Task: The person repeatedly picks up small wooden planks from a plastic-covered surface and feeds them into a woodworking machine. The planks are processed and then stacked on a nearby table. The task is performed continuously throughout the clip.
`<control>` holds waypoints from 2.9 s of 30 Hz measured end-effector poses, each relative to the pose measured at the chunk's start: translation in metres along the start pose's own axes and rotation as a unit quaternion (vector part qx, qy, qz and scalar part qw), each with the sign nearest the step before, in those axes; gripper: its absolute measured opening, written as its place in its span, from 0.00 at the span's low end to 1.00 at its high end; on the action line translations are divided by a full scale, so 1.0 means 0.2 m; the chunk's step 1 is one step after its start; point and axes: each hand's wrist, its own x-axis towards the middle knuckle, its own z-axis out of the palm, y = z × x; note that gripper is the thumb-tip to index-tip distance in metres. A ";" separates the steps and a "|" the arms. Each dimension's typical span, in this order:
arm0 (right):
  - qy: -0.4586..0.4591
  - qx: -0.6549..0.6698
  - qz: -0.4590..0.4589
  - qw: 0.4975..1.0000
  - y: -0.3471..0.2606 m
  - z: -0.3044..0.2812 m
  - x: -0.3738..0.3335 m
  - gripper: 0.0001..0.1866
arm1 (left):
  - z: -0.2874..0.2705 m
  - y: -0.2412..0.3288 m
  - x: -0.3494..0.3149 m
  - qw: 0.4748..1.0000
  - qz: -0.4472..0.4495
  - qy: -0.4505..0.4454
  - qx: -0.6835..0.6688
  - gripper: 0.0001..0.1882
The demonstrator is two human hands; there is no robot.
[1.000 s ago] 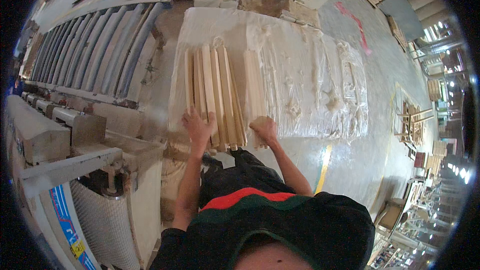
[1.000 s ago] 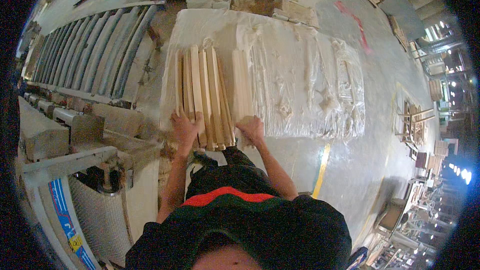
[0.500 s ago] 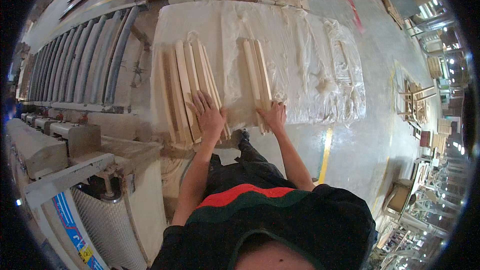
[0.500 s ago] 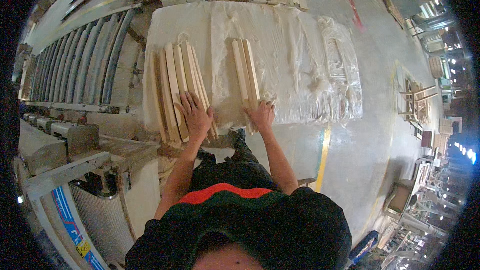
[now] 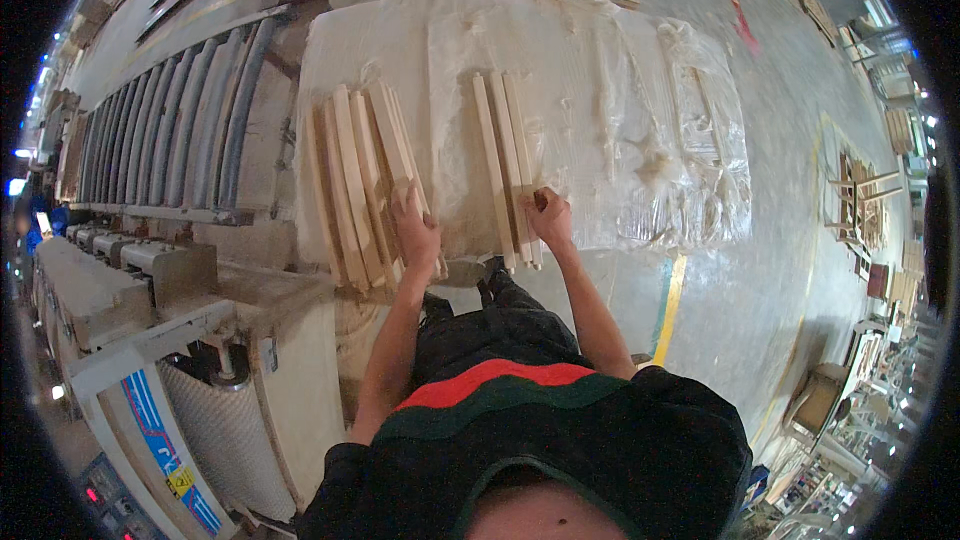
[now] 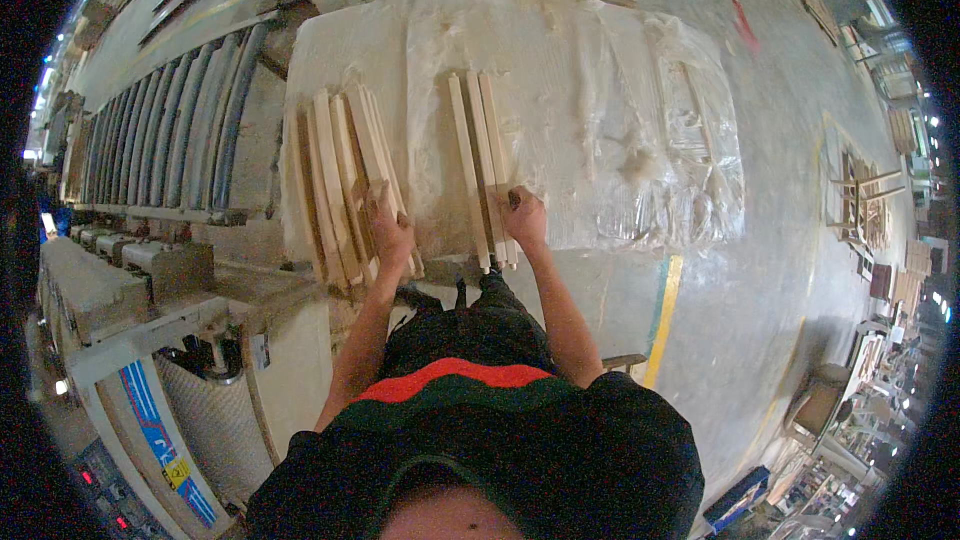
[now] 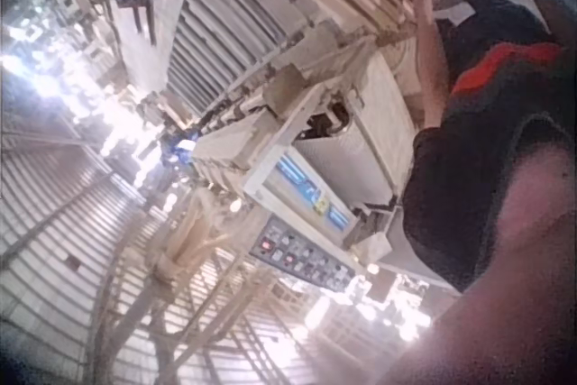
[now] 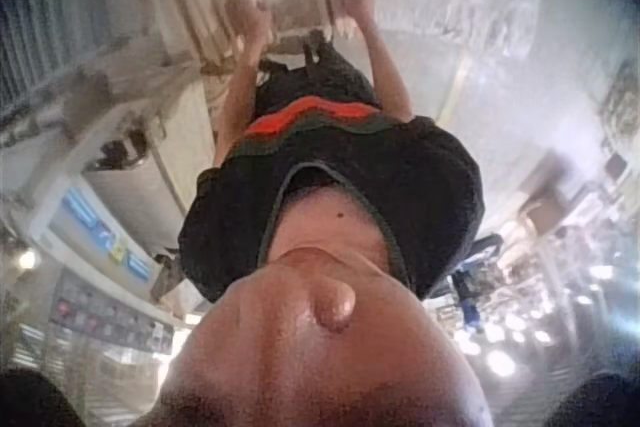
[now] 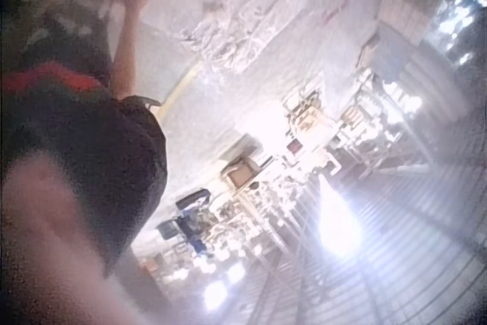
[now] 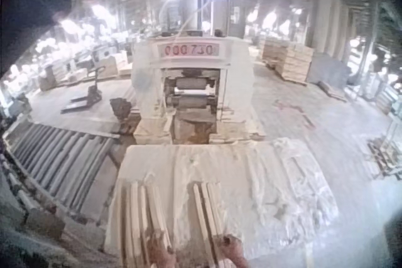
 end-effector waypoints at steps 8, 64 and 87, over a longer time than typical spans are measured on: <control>0.067 0.075 0.034 0.994 0.10 0.00 0.00 0.15 | 0.06 0.17 -0.05 0.997 0.015 -0.057 -0.048 0.37; -0.064 -0.253 0.272 0.926 -0.57 0.25 -0.71 0.69 | 0.04 -0.39 -0.88 0.758 -0.323 -0.280 -0.492 0.21; -0.275 -0.052 -0.362 0.889 -1.13 0.04 -1.80 0.66 | -1.09 -0.37 -1.38 0.403 -0.142 0.121 -0.896 0.39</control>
